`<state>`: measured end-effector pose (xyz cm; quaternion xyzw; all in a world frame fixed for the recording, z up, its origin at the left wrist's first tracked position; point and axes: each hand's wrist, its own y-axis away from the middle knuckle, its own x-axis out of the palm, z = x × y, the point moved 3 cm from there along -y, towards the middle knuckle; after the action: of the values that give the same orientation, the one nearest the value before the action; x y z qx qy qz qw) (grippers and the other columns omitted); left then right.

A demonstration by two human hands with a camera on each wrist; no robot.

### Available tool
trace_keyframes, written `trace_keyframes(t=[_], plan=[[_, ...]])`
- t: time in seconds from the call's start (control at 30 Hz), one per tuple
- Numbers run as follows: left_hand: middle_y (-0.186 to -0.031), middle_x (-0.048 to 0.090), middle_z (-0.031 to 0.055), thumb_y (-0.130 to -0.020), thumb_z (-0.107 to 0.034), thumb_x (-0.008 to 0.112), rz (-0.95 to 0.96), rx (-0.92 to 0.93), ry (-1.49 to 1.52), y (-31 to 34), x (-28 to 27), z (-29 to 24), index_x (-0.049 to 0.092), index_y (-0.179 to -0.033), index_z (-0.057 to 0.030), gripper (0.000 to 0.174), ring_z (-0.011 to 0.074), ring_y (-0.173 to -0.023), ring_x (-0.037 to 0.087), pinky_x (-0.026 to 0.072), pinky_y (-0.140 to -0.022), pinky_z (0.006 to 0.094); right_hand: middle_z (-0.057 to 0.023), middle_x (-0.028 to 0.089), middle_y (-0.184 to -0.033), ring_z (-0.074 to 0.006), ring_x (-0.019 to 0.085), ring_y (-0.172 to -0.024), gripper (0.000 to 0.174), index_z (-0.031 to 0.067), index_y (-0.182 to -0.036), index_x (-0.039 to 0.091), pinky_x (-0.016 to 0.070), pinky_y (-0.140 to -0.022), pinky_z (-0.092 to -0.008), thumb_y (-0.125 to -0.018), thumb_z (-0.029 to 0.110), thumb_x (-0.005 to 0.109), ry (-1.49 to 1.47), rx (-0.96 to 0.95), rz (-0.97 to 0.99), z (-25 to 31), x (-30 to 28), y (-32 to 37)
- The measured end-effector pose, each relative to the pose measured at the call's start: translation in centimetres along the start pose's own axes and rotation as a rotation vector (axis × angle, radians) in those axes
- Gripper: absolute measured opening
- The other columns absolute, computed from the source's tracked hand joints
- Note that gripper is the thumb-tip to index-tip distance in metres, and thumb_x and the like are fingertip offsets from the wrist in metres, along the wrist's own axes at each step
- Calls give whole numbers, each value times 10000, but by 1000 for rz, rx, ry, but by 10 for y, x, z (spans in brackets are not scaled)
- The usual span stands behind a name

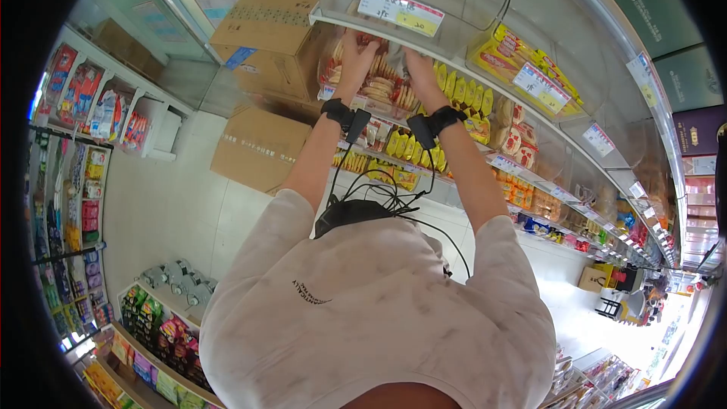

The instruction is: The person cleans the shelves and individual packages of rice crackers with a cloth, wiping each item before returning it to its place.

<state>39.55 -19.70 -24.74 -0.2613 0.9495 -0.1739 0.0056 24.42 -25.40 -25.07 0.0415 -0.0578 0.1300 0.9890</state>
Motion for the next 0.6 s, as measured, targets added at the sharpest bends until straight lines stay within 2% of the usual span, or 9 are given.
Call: trace_keyframes(t=[0.1, 0.13, 0.17, 0.27, 0.33, 0.43, 0.53, 0.6], plan=[[-1250, 569, 144, -921, -137, 650, 50, 48, 153, -17, 8, 22, 499, -1309, 43, 453, 214, -1151, 544, 449, -959, 325, -116, 471, -1460, -213, 458, -1285, 587, -2, -1433, 454, 359, -1079, -317, -989, 352, 603, 252, -65, 13, -8, 9, -24], [-1217, 579, 127, -928, -121, 651, 52, 155, 19, -26, 7, 49, 512, -1297, 43, 427, 204, -1134, 550, 457, -941, 328, -97, 472, -1460, -212, 456, -1271, 586, 0, -1432, 461, 348, -1088, -323, -1000, 377, 581, 321, -24, 6, -30, 4, -41], [-1198, 597, 124, -923, -116, 652, 111, 109, 8, -26, 5, 39, 531, -1270, 53, 404, 209, -1102, 567, 466, -924, 332, -125, 503, -1433, -244, 476, -1269, 576, -9, -1402, 483, 357, -1085, -337, -1006, 407, 536, 330, -95, 13, -42, 3, -49], [-1171, 637, 149, -910, -116, 658, 49, 157, -97, -36, 5, 46, 565, -1222, 62, 371, 226, -1059, 598, 473, -920, 340, -183, 561, -1385, -307, 509, -1274, 597, -26, -1343, 526, 370, -1084, -364, -1016, 467, 449, 345, -259, 44, -66, 2, -62], [-1169, 649, 165, -901, -134, 667, 105, 169, -83, -45, 2, 60, 575, -1213, 60, 379, 242, -1067, 608, 478, -926, 357, -186, 554, -1397, -306, 496, -1293, 601, -26, -1346, 528, 356, -1097, -357, -1013, 470, 457, 334, -308, 80, -76, 1, -72], [-1174, 653, 177, -888, -158, 674, 158, 171, -84, -50, -2, 67, 583, -1211, 46, 393, 271, -1084, 604, 468, -944, 380, -189, 542, -1416, -311, 490, -1306, 598, -10, -1360, 527, 356, -1098, -361, -1006, 470, 476, 254, -284, 136, -86, 1, -82], [-1183, 649, 183, -874, -181, 675, 195, 158, -126, -50, -6, 60, 588, -1215, 27, 409, 303, -1104, 589, 450, -967, 402, -195, 549, -1407, -326, 506, -1289, 575, 1, -1350, 540, 376, -1082, -370, -1000, 456, 496, 540, -245, 82, -64, -3, -66], [-1188, 647, 187, -865, -197, 676, 216, 152, -162, -53, -6, 56, 592, -1218, 14, 420, 324, -1118, 580, 438, -982, 417, -183, 572, -1364, -306, 519, -1235, 545, -24, -1314, 547, 372, -1077, -360, -1018, 427, 469, 611, -264, 70, -51, 0, -56]])
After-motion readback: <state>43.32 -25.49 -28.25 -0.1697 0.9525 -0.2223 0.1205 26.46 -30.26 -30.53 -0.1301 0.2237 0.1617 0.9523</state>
